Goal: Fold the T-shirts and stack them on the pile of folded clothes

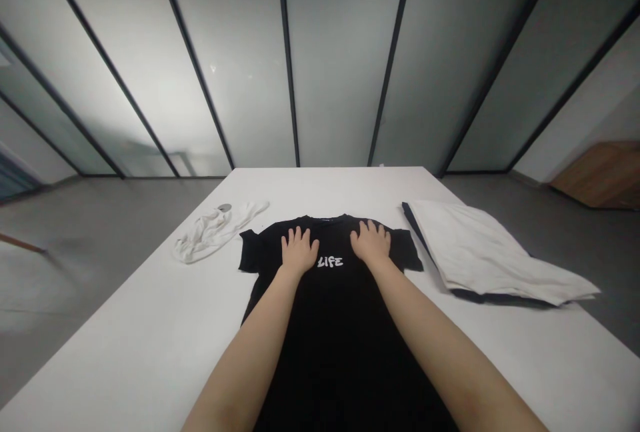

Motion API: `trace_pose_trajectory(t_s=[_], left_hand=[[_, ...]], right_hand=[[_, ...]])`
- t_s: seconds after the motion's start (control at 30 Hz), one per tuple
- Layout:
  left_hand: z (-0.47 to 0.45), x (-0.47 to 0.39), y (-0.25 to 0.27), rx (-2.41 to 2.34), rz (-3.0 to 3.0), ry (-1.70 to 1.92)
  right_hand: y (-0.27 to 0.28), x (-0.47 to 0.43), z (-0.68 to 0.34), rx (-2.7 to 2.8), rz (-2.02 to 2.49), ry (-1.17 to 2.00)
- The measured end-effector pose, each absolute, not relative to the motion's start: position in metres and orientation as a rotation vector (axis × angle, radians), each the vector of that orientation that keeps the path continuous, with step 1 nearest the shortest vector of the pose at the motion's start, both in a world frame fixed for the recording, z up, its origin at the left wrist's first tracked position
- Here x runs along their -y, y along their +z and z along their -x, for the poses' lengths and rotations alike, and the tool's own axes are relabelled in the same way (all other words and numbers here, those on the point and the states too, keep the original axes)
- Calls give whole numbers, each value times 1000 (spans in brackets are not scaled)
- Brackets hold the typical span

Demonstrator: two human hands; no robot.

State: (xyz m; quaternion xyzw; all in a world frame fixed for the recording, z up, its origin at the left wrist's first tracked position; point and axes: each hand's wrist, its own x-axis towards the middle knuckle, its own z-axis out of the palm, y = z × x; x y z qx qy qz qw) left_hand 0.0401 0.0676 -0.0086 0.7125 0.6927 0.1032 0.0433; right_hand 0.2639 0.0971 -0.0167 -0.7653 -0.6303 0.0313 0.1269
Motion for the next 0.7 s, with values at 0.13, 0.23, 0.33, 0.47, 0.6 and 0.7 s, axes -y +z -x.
trace_pose_trajectory(t_s=[0.13, 0.23, 0.33, 0.47, 0.6, 0.7], left_hand=[[-59, -70, -18, -2199, -2123, 305], [-70, -77, -23, -2226, -2044, 314], [-76, -83, -24, -2232, -2003, 324], [-61, -85, -23, -2195, -2036, 347], [-13, -84, -16, -2233, -2005, 332], [32, -83, -4, -2173, -1986, 439]], right_hand=[[-19, -110, -269, 1928, 2247, 186], [-17, -120, -276, 1998, 2210, 216], [-15, -128, -281, 2052, 2178, 224], [-16, -131, -284, 2056, 2111, 206], [-15, -124, -294, 1969, 2075, 139], [-10, -118, -309, 1841, 2132, 92]])
